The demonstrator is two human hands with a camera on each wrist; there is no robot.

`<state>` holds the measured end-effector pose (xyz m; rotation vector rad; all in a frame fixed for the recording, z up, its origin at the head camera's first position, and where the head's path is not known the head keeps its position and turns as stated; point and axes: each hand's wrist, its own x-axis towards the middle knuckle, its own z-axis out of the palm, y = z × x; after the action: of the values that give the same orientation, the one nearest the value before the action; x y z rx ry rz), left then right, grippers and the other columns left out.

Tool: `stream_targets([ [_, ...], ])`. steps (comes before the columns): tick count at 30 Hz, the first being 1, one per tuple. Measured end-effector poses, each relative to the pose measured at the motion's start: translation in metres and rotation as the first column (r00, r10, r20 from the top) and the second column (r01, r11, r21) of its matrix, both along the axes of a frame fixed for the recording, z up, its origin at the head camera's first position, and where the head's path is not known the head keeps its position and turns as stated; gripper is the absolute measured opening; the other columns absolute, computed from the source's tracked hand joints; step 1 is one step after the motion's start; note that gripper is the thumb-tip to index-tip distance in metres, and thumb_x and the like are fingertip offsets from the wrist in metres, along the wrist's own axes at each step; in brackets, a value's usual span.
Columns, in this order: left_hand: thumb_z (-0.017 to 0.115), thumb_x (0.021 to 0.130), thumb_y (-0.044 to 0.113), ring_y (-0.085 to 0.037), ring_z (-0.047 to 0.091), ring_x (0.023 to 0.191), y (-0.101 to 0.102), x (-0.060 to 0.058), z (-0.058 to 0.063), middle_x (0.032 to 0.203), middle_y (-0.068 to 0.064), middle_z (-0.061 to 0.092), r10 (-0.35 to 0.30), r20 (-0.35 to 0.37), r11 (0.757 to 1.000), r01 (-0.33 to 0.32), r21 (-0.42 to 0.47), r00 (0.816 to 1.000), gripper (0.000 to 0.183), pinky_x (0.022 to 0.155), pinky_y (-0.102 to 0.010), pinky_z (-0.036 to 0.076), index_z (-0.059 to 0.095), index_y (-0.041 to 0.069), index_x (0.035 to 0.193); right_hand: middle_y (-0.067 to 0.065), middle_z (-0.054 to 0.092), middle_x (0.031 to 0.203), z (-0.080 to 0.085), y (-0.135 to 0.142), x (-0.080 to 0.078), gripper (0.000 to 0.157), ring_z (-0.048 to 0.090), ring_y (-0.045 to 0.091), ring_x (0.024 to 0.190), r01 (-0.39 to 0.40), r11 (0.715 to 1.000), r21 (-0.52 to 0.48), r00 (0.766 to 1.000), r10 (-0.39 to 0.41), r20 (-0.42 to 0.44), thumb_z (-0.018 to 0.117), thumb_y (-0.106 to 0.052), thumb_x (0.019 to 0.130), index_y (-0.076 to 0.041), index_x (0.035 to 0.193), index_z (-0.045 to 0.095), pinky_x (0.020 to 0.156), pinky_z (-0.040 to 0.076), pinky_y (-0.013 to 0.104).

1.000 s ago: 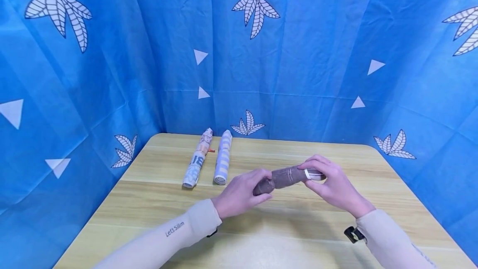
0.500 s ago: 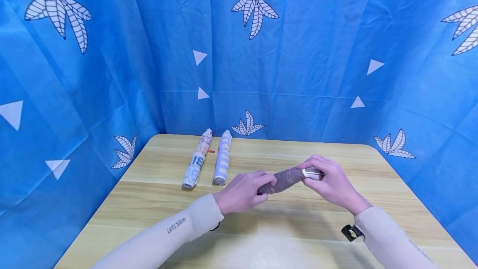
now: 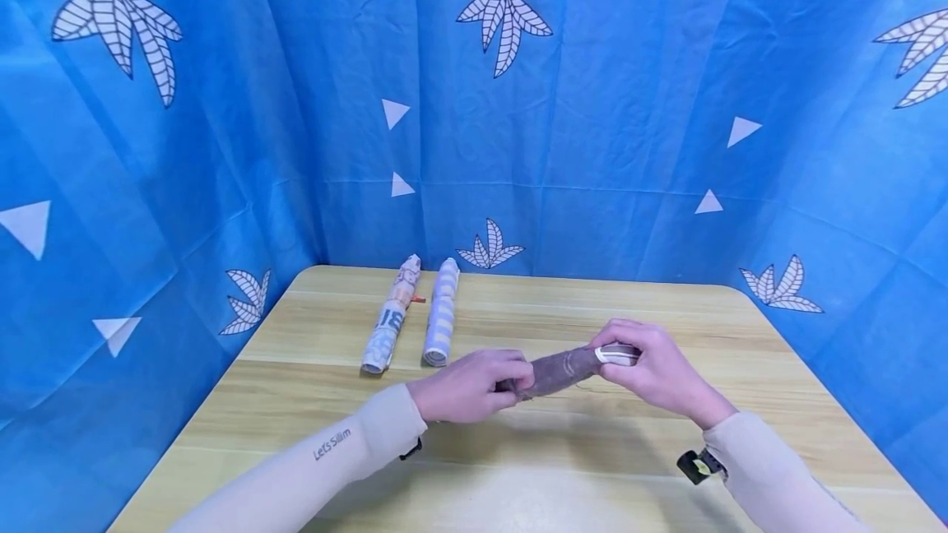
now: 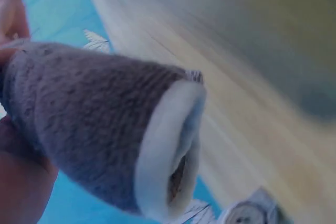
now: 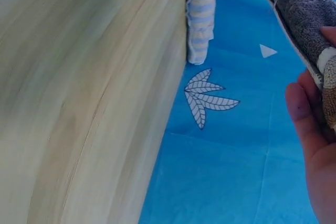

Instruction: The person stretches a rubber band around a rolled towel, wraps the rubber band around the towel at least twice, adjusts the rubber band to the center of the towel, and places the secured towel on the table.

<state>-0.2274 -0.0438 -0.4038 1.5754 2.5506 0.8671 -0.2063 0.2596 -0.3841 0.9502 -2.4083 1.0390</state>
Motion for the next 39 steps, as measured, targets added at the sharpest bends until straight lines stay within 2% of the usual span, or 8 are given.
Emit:
stream_targets([
  [6,0.063,0.096,0.011,-0.007,0.055,0.083,-0.002,-0.004,0.000,0.090,0.007,0.057,0.000,0.407,0.988,-0.063,0.139,0.913,0.016,0.072,-0.023,0.047,0.054,0.022,0.101,-0.006,0.070,0.104,0.008,0.000,0.002,0.032,0.062,0.009,0.084,0.015,1.000,-0.004,0.998,-0.015,0.062,0.079,-0.006,0.083,-0.025,0.109,0.072,0.065,0.053,0.026],
  [14,0.056,0.099,0.006,-0.038,0.071,0.086,-0.002,-0.009,-0.003,0.101,-0.014,0.070,-0.168,0.763,0.944,-0.120,0.306,0.624,0.019,0.076,-0.042,0.059,0.044,0.009,0.114,0.001,0.055,0.141,0.018,-0.001,0.007,0.058,0.055,0.014,0.118,-0.056,0.996,0.075,0.998,0.057,-0.011,0.084,-0.002,0.076,-0.028,0.125,0.067,0.080,0.054,0.027],
  [18,0.053,0.099,0.008,-0.039,0.070,0.085,0.000,-0.008,-0.002,0.105,-0.021,0.070,-0.203,0.810,0.938,-0.127,0.322,0.551,0.020,0.076,-0.043,0.059,0.042,0.010,0.116,-0.003,0.060,0.134,0.018,-0.004,0.008,0.062,0.060,0.019,0.116,-0.028,0.982,0.187,0.987,0.058,-0.153,0.086,0.001,0.071,-0.029,0.123,0.067,0.085,0.053,0.033],
  [20,0.056,0.099,0.010,-0.032,0.071,0.085,0.001,-0.006,-0.002,0.104,-0.019,0.070,-0.188,0.784,0.939,-0.126,0.320,0.592,0.022,0.077,-0.039,0.059,0.043,0.012,0.117,-0.003,0.063,0.128,0.017,-0.005,0.007,0.062,0.062,0.019,0.113,-0.030,0.983,0.180,0.985,0.060,-0.165,0.084,0.006,0.071,-0.026,0.122,0.067,0.088,0.054,0.032],
  [25,0.074,0.091,0.023,-0.013,0.066,0.094,0.005,0.004,-0.003,0.112,-0.001,0.064,0.035,0.446,0.964,-0.147,0.220,0.894,0.038,0.079,-0.029,0.056,0.047,0.024,0.117,0.001,0.068,0.119,0.016,-0.004,0.005,0.056,0.062,0.013,0.102,-0.063,0.996,0.063,0.995,0.068,-0.077,0.078,0.011,0.075,-0.020,0.121,0.069,0.077,0.056,0.026],
  [27,0.077,0.089,0.026,-0.010,0.063,0.097,0.007,0.008,-0.003,0.117,0.002,0.061,0.137,0.222,0.972,-0.174,0.157,0.965,0.042,0.080,-0.025,0.055,0.048,0.027,0.120,0.002,0.069,0.116,0.016,-0.003,0.005,0.051,0.062,0.011,0.096,-0.069,0.997,0.021,0.996,0.070,-0.050,0.077,0.009,0.078,-0.018,0.121,0.069,0.070,0.056,0.026],
  [32,0.073,0.091,0.022,-0.007,0.063,0.098,0.009,0.013,-0.005,0.122,0.005,0.062,0.196,-0.156,0.978,-0.181,0.106,0.968,0.039,0.081,-0.021,0.054,0.054,0.025,0.125,0.002,0.071,0.111,0.016,0.000,0.003,0.044,0.064,0.010,0.089,-0.044,0.999,-0.023,0.999,0.044,-0.009,0.079,0.005,0.080,-0.017,0.118,0.071,0.066,0.055,0.025],
  [39,0.071,0.087,0.013,-0.003,0.058,0.081,0.007,0.010,-0.008,0.107,0.004,0.062,0.103,-0.269,0.991,-0.077,0.106,0.958,0.031,0.067,-0.008,0.047,0.061,0.021,0.115,-0.003,0.072,0.106,0.017,0.002,0.003,0.038,0.057,0.007,0.077,-0.001,1.000,-0.004,1.000,0.001,0.003,0.080,0.002,0.079,-0.022,0.108,0.075,0.060,0.047,0.023],
])
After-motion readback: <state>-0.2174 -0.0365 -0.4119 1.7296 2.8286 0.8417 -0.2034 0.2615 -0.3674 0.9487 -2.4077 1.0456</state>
